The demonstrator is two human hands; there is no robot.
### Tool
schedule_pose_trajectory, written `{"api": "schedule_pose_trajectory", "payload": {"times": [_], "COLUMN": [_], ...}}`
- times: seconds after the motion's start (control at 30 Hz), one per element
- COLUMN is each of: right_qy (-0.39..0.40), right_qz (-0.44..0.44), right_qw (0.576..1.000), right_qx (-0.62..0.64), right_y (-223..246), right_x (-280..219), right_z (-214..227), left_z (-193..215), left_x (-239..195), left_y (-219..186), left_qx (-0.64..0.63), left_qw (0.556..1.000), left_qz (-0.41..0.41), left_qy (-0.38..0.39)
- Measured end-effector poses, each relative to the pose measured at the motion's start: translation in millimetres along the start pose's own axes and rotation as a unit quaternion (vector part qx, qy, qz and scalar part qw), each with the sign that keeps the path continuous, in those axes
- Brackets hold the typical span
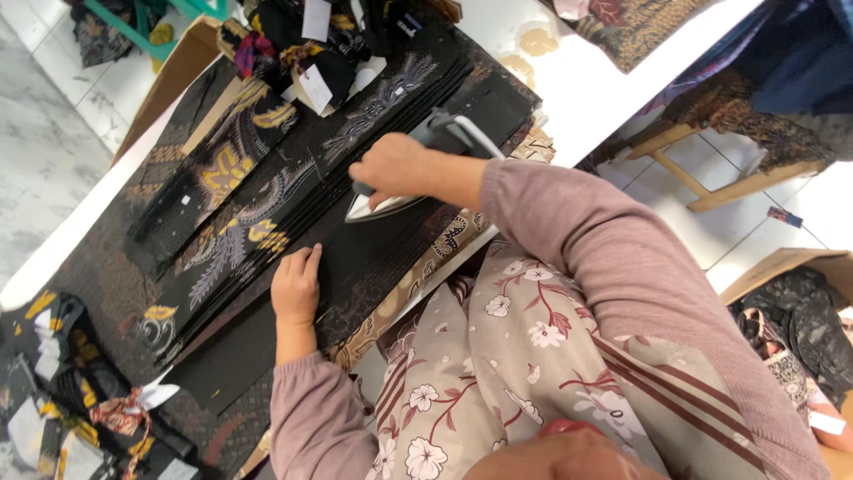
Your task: The person irons a long piece of patterned fabric on a table, folds it, and ties it with a ribbon. They then write on a small white tag with a pen and place it on the folded fabric.
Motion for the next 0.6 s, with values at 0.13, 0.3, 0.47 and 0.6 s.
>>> {"api": "schedule_pose_trajectory", "payload": {"times": [0.13,0.3,0.47,0.6], "right_qy": [0.001,0.024,0.03,0.023], "right_qz": [-0.011,-0.016,0.002,0.01], "right_qw": [1.0,0.998,0.998,0.999], "right_qx": [0.026,0.051,0.058,0.041], "right_y": [24,57,56,42], "right_x": [24,54,53,39], "right_z": [-18,-36,-27,-21], "left_z": [6,12,13,14], "left_x": [-11,-38,-45,-54], "left_y": [18,33,38,42], "left_qx": [0.042,0.079,0.082,0.076], "left_qw": [0.999,0.996,0.996,0.996], "left_qz": [-0.018,0.003,0.03,0.036], "left_qy": [0.02,0.032,0.014,0.008]}}
Point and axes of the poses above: each hand's wrist, its own x-axis towards the middle knuckle, its own z-axis out of the back of the hand, y = z × x, the point moved 1 cm from there along x, towards the middle knuckle, and after that the axes turned 1 degree about x, right-handed, at the moved point
